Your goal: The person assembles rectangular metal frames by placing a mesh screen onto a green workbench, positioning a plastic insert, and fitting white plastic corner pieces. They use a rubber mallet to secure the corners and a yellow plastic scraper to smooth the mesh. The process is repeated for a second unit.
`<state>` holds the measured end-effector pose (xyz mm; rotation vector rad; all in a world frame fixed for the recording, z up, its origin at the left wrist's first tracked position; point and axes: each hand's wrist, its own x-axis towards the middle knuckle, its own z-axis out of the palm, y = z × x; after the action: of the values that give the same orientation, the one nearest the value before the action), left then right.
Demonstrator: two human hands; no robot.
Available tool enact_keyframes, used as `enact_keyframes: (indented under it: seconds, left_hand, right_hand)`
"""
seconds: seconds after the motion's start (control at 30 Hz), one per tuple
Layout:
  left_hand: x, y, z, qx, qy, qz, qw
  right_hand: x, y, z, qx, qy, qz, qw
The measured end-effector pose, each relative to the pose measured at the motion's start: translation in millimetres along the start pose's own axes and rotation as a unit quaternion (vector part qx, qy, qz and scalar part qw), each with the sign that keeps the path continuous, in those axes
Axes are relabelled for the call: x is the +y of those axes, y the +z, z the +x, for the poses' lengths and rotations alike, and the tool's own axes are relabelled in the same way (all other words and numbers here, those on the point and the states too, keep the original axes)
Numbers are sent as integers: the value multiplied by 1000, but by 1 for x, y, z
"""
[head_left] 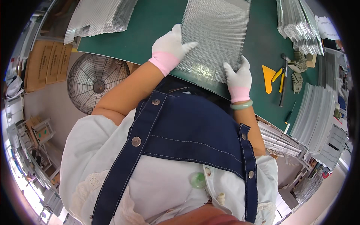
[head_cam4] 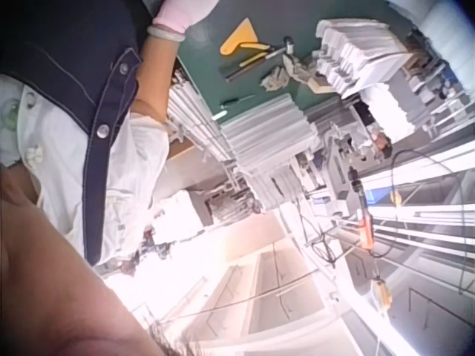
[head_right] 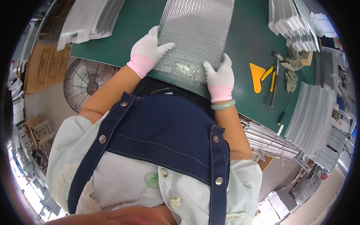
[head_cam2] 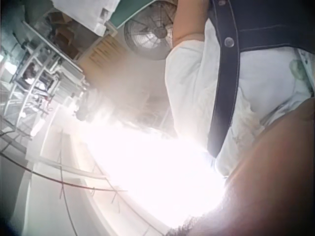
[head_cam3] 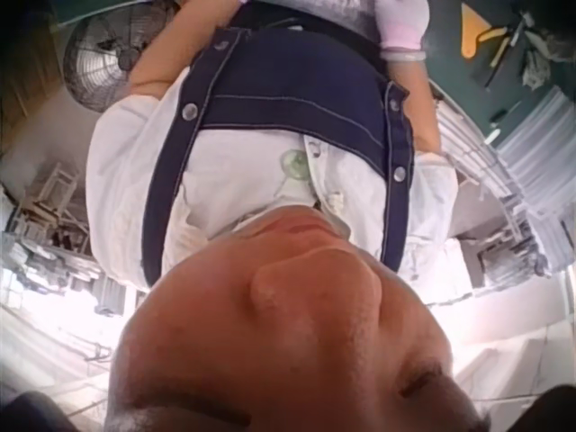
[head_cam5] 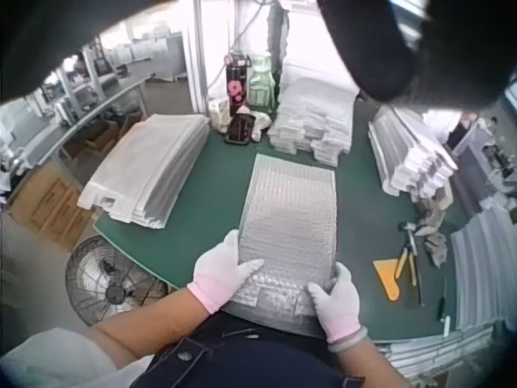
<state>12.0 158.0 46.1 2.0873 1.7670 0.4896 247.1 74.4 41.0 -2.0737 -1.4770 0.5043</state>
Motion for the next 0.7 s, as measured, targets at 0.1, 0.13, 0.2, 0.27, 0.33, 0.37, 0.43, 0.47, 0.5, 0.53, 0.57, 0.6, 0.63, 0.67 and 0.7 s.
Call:
enact_keyframes:
  seconds: [0.1,0.13,0.2,0.27,0.33,0.37,0.43,0.47,0.5,0.53,0.57,0.6,0.63,0.67,0.7]
  left_hand:
    - [5,-2,6,-62,-20,42,997]
    - [3,1,7,-51,-8,47,998]
    - [-1,5,10,-29,17,56,998]
    - [3,2,12,-63,-1,59,996]
    - [6,-1,14,-67,-2,55,996]
    - [2,2,11,-57,4,51,997]
    - [0,5,12,-43,9,51,998]
    - [0,7,12,-42,9,56,997]
    - [0,7,12,-41,9,61,997]
    - [-1,6,14,-44,15,53,998]
    - [-2,5,15,-51,18,46,998]
    - [-3,4,16,-57,22,38,997]
    - [-2,4,17,-51,19,49,997]
    - [-1,6,17,-47,13,60,997]
    - [2,6,16,-42,8,72,996]
  right_hand:
    - [-6,2,1,-8,5,-52,999]
    - [-8,1,1,-16,16,-65,998]
    - [-10,2,0,-4,5,-75,997]
    - [-10,1,0,-3,3,-84,996]
    - [-8,2,1,-12,9,-92,996]
    - [-9,2,1,-17,15,-95,995]
    - [-10,0,4,-29,28,-101,994]
    - [-11,0,4,-30,30,-101,994]
    - [-12,-1,4,-31,31,-101,994]
    - [-12,-1,4,-33,33,-101,994]
    - [-10,0,4,-32,28,-98,994]
    - [-6,0,5,-31,23,-94,995]
    - [-4,1,6,-30,18,-90,995]
    - [-7,1,6,-44,33,-117,992]
    - [-15,-4,10,-57,48,-143,987]
